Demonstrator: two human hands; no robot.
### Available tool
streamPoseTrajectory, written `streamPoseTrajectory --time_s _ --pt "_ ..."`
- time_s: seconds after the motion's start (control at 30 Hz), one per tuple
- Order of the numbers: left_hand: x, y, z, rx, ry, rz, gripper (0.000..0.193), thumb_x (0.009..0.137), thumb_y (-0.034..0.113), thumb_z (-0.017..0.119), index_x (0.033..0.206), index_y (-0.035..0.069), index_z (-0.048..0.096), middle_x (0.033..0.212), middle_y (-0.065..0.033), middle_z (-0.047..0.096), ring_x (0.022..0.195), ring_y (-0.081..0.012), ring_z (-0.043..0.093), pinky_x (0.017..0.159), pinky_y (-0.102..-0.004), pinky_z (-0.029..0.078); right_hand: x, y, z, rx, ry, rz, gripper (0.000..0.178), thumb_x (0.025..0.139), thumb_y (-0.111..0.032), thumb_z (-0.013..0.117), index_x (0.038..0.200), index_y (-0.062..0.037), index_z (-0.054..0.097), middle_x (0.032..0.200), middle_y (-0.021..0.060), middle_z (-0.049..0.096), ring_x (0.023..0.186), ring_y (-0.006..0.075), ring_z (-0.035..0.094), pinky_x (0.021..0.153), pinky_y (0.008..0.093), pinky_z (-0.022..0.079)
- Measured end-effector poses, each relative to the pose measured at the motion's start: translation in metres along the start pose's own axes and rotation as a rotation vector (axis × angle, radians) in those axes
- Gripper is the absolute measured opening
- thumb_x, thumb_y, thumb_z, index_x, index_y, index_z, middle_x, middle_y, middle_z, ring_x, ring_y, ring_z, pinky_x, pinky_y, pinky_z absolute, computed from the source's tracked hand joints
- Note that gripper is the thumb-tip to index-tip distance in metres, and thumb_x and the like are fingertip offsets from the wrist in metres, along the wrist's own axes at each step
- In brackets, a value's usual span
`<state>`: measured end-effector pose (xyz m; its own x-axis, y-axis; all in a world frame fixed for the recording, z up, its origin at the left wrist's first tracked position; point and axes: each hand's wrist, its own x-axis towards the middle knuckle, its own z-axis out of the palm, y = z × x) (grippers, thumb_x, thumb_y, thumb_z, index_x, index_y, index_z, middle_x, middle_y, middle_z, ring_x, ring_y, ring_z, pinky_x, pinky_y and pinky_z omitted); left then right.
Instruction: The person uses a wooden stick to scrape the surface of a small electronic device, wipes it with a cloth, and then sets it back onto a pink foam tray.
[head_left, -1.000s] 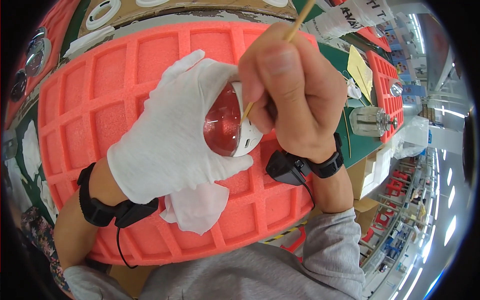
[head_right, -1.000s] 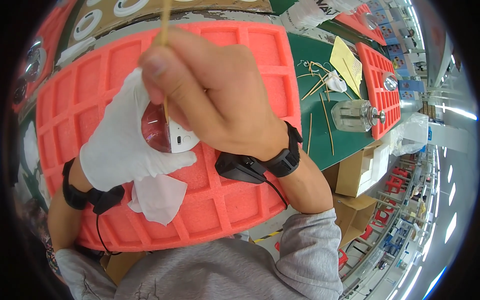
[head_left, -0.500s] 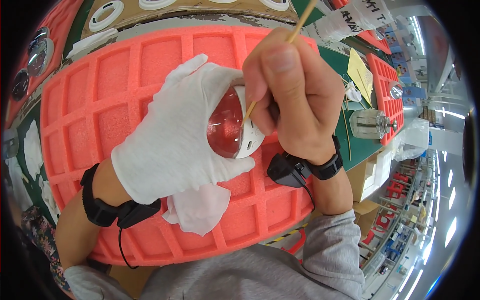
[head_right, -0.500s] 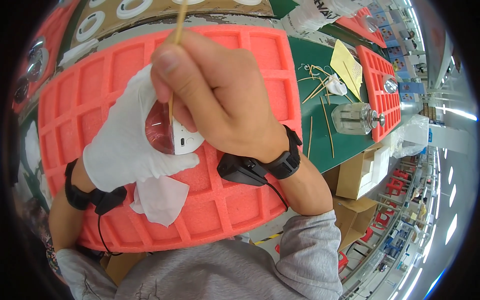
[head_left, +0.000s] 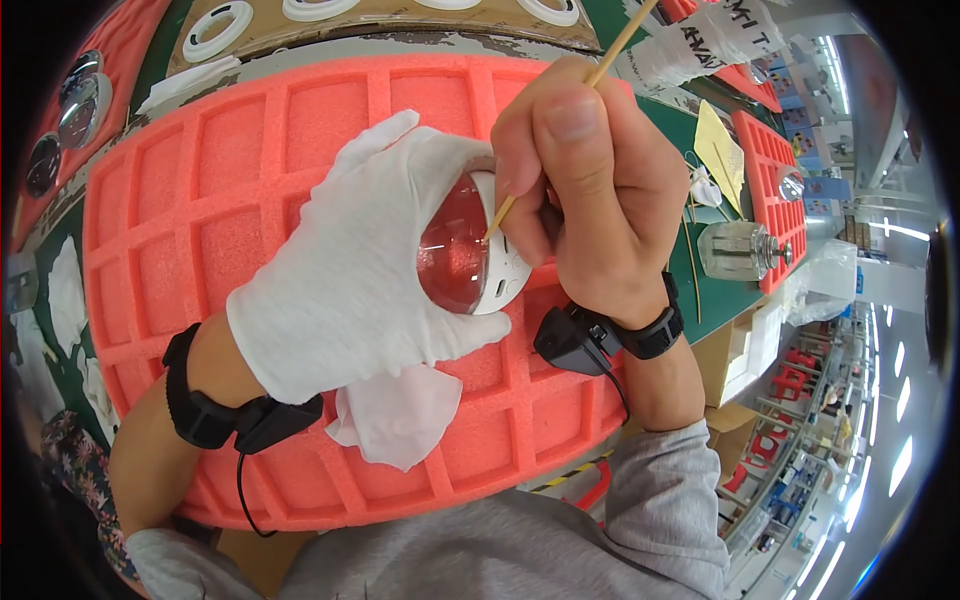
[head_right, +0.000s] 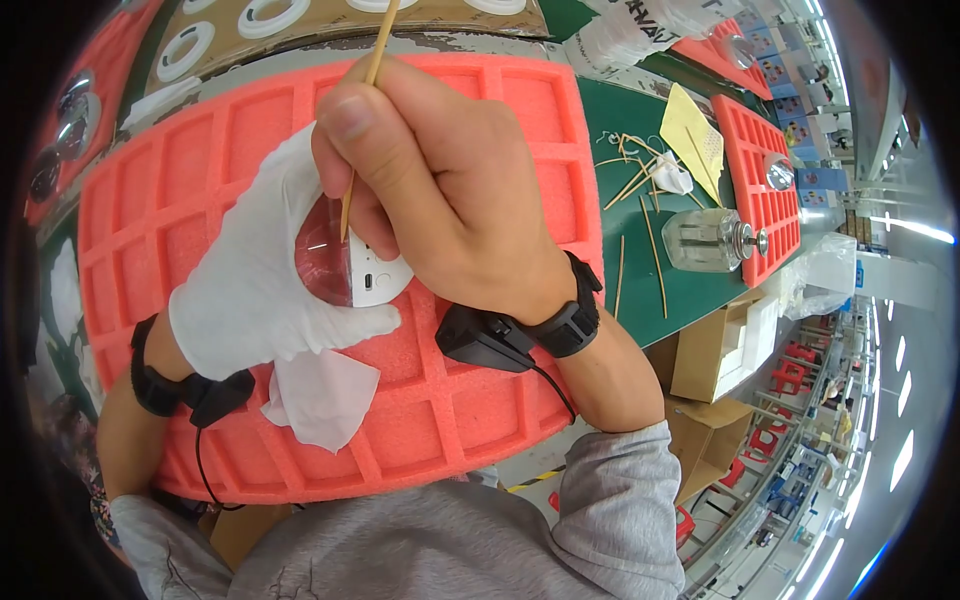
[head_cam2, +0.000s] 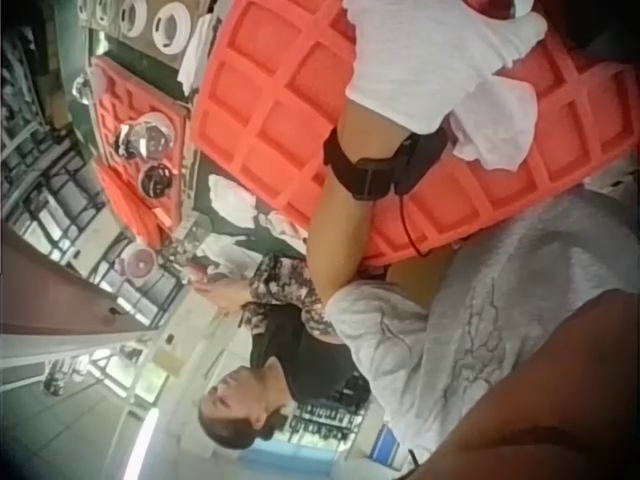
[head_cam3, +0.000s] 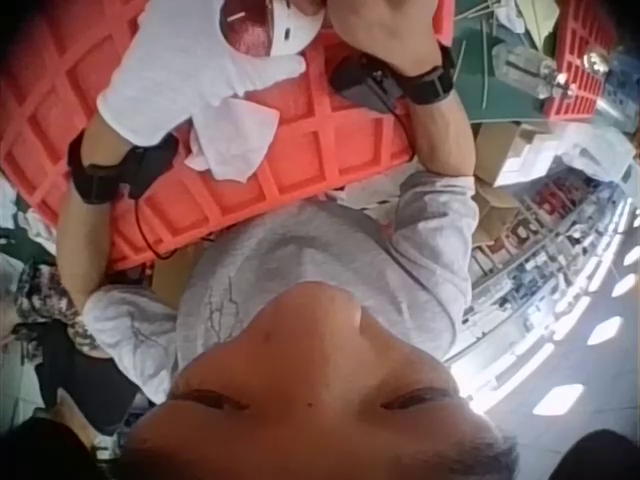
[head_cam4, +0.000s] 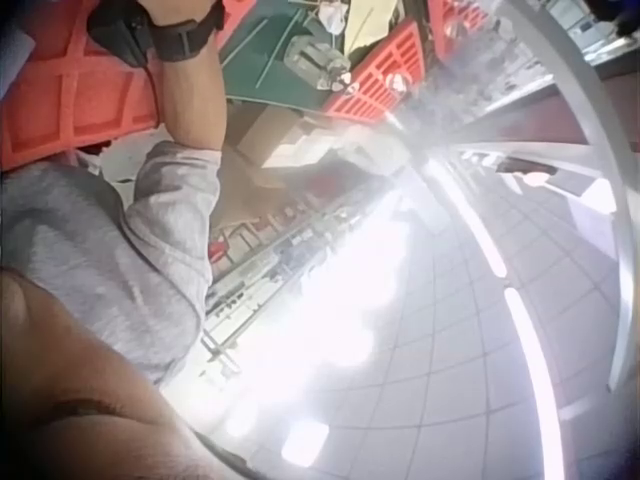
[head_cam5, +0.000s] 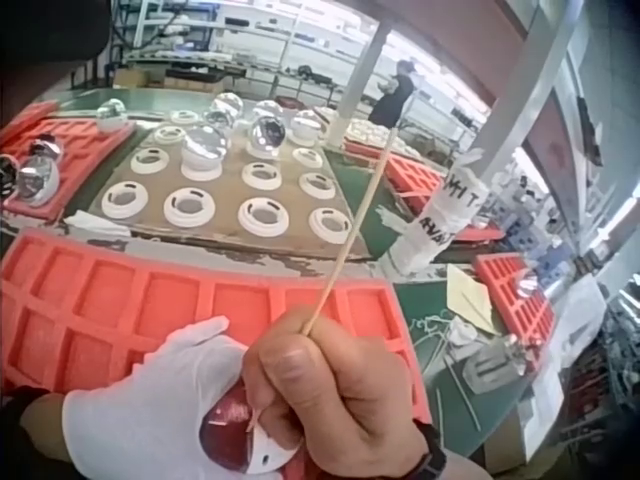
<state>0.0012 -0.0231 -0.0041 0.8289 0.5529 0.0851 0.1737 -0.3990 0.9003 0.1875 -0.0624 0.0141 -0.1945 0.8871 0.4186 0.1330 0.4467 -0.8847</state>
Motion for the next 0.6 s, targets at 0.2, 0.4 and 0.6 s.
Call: streamPoseTrajectory --time_s 0.2,0.4,0.6 --pt "0.0009 0.0047 -0.0056 0.019 -0.045 -0.024 0.09 0.066 0.011 0.089 0.141 0.006 0.04 0.131 -0.0101 0.051 0.124 -0.0246 0.052 0.106 -0.0389 0.044 0.0016 -0.0009 0.0025 -0.147 -0.017 -0.113 0.033 0.11 -0.019 0.038 0.088 0.0003 0.052 0.07 0.004 0.056 0.042 0.0036 0.041 0.041 0.0194 0.031" --pt "-0.0009 0.0051 -0.006 0.063 -0.065 -0.05 0.092 0.066 0.011 0.089 0.143 0.006 0.039 0.133 -0.0102 0.05 0.125 -0.0247 0.052 0.107 -0.0393 0.044 0.0023 0.0004 0.0005 -0.148 -0.083 -0.127 0.033 0.11 -0.02 0.037 0.088 0.0003 0.052 0.069 0.0041 0.055 0.042 0.0039 0.041 0.042 0.0194 0.031" --pt "-0.0001 0.0031 -0.0024 0.037 0.019 -0.001 0.091 0.066 0.012 0.089 0.142 0.006 0.04 0.134 -0.0107 0.051 0.125 -0.0251 0.052 0.105 -0.0388 0.045 0.0004 -0.0005 0.0038 -0.037 0.006 -0.043 0.033 0.11 -0.019 0.037 0.089 0.0014 0.051 0.069 0.0047 0.054 0.042 0.0043 0.041 0.042 0.0207 0.032"
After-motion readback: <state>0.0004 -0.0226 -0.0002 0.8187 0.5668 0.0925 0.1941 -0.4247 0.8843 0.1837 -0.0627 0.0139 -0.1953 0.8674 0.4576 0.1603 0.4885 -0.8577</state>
